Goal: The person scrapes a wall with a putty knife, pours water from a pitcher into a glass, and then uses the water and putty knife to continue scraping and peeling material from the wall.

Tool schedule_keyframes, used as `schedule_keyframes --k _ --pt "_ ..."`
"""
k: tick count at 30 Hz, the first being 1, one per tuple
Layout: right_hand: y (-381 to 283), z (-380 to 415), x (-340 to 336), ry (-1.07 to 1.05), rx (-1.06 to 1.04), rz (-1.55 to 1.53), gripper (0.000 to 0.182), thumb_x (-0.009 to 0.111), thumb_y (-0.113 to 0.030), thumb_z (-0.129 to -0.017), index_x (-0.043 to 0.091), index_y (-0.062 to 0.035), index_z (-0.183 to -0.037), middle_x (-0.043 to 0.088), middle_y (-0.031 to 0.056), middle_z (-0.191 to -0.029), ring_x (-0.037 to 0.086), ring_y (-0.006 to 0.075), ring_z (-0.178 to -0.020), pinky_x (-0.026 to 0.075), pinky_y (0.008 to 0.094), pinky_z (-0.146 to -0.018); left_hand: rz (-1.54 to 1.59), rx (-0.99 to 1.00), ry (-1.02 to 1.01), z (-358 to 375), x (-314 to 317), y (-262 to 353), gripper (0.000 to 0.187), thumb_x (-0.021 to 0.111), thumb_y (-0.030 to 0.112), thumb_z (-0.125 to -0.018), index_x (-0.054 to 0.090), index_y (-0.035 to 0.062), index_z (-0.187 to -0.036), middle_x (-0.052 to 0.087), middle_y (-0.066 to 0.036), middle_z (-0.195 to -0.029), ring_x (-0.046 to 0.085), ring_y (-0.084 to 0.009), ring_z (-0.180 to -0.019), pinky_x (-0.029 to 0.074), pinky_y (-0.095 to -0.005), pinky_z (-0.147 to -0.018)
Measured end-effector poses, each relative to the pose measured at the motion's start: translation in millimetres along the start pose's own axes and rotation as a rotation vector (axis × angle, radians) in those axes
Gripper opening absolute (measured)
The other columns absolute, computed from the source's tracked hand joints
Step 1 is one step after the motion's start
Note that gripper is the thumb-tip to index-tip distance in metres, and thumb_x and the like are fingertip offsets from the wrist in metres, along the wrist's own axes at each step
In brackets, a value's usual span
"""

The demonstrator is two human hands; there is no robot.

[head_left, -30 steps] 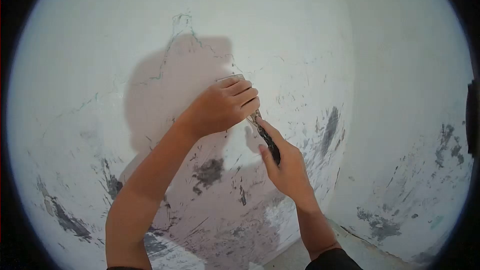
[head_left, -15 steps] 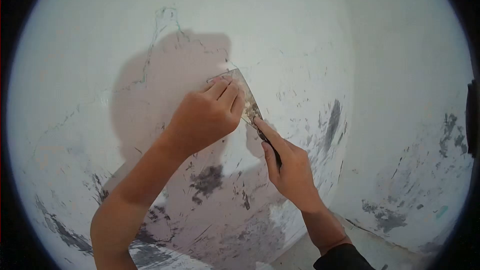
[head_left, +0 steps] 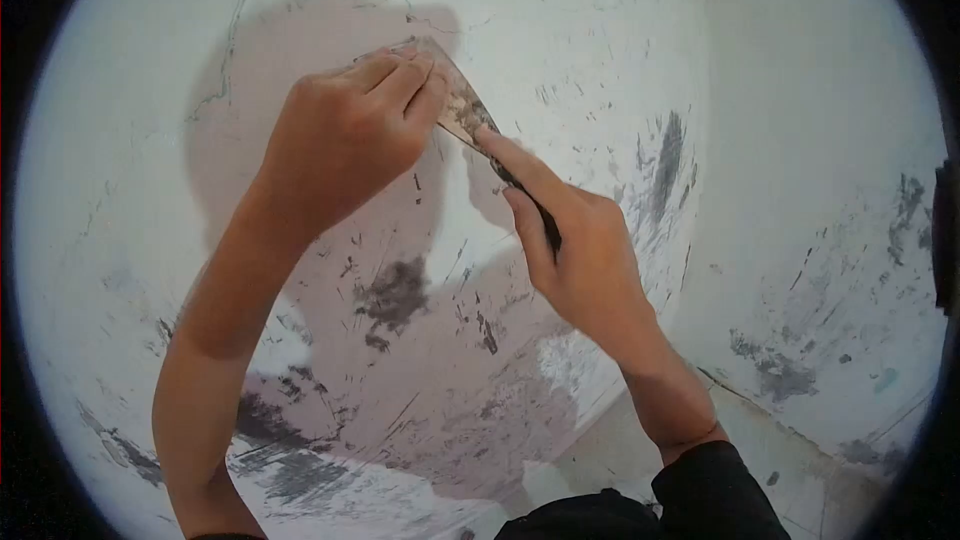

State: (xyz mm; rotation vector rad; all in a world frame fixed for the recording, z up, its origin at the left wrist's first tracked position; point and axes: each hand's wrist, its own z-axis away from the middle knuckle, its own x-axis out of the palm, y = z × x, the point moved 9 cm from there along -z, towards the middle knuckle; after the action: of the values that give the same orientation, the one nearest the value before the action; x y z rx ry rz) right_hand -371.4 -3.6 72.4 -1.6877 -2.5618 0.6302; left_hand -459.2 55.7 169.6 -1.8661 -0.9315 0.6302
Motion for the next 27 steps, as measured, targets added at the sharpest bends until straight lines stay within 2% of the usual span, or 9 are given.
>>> schedule_keyframes --k 3,7,11,15,18,19,21,23,27 --pt "3 -16 5 0.065 0.013 -0.016 0.046 0.056 -0.004 -0.099 0.057 -0.0162 -0.143 0.065 0.0128 -0.075 0.054 0.0169 -0.054 0.044 0.0285 -0.055 0.001 -0.026 -0.024 -4 3 -7 0.026 0.073 0.005 -0.081 0.073 0.0049 -0.107 0.074 -0.008 -0.111 0.072 -0.0218 -0.106 0.063 -0.0293 -0.078" --pt "-5 -7 -1 0.008 -0.002 -0.039 0.047 0.056 -0.004 -0.099 0.056 -0.0171 -0.144 0.060 0.0121 -0.070 0.047 0.0166 -0.052 0.043 0.0309 -0.054 0.013 -0.026 -0.055 1 0 -3 0.027 0.073 0.004 -0.081 0.073 0.0056 -0.108 0.074 -0.007 -0.110 0.072 -0.0214 -0.106 0.063 -0.0292 -0.079" --pt "-7 -15 -1 -0.042 0.044 0.004 0.047 0.056 -0.003 -0.099 0.056 -0.0155 -0.144 0.062 0.0132 -0.072 0.051 0.0176 -0.053 0.045 0.0302 -0.056 -0.011 -0.060 0.009 -1 -8 -9 0.026 0.074 0.004 -0.079 0.073 0.0052 -0.106 0.074 -0.008 -0.108 0.073 -0.0209 -0.104 0.063 -0.0306 -0.079" --pt "-10 -29 -1 0.017 -0.045 0.067 0.046 0.056 -0.003 -0.098 0.057 -0.0140 -0.143 0.068 0.0153 -0.080 0.054 0.0208 -0.055 0.046 0.0301 -0.057 0.013 -0.054 0.009 -3 -7 -14 0.026 0.073 0.003 -0.080 0.073 0.0049 -0.106 0.074 -0.008 -0.109 0.072 -0.0212 -0.105 0.063 -0.0315 -0.080" --pt "-14 -22 -5 0.022 -0.042 0.080 0.047 0.057 -0.003 -0.098 0.057 -0.0145 -0.143 0.069 0.0157 -0.081 0.053 0.0221 -0.054 0.046 0.0309 -0.056 -0.003 -0.094 -0.115 -11 -2 -23 0.024 0.072 0.004 -0.080 0.073 0.0042 -0.104 0.074 -0.007 -0.108 0.072 -0.0207 -0.105 0.063 -0.0298 -0.078" --pt "-20 -20 -9 0.030 -0.077 0.055 0.047 0.057 -0.003 -0.098 0.056 -0.0151 -0.144 0.067 0.0156 -0.079 0.052 0.0225 -0.053 0.045 0.0317 -0.055 -0.018 -0.092 -0.106 -6 -2 -21 0.024 0.072 0.004 -0.080 0.073 0.0042 -0.104 0.074 -0.007 -0.108 0.072 -0.0207 -0.105 0.063 -0.0298 -0.078" --pt "-22 -18 -5 -0.040 -0.022 0.080 0.048 0.058 -0.002 -0.098 0.056 -0.0147 -0.144 0.064 0.0151 -0.074 0.052 0.0225 -0.053 0.044 0.0322 -0.055 0.013 -0.043 0.059 3 -12 -11 0.025 0.072 0.004 -0.079 0.073 0.0042 -0.104 0.074 -0.007 -0.107 0.072 -0.0203 -0.106 0.063 -0.0290 -0.077" --pt "-16 -16 1 -0.028 0.020 0.079 0.048 0.059 -0.003 -0.097 0.056 -0.0153 -0.144 0.060 0.0151 -0.069 0.051 0.0225 -0.052 0.044 0.0326 -0.055 0.033 -0.031 0.002 6 -3 -11 0.025 0.072 0.004 -0.079 0.072 0.0042 -0.105 0.074 -0.006 -0.107 0.072 -0.0201 -0.106 0.063 -0.0288 -0.076" --pt "-16 -16 1 -0.012 -0.001 0.024 0.048 0.058 -0.004 -0.098 0.056 -0.0161 -0.144 0.058 0.0159 -0.067 0.050 0.0238 -0.051 0.044 0.0324 -0.055 0.036 -0.040 0.087 5 -7 -16 0.024 0.072 0.004 -0.079 0.072 0.0048 -0.103 0.074 -0.006 -0.106 0.072 -0.0201 -0.103 0.063 -0.0291 -0.075"
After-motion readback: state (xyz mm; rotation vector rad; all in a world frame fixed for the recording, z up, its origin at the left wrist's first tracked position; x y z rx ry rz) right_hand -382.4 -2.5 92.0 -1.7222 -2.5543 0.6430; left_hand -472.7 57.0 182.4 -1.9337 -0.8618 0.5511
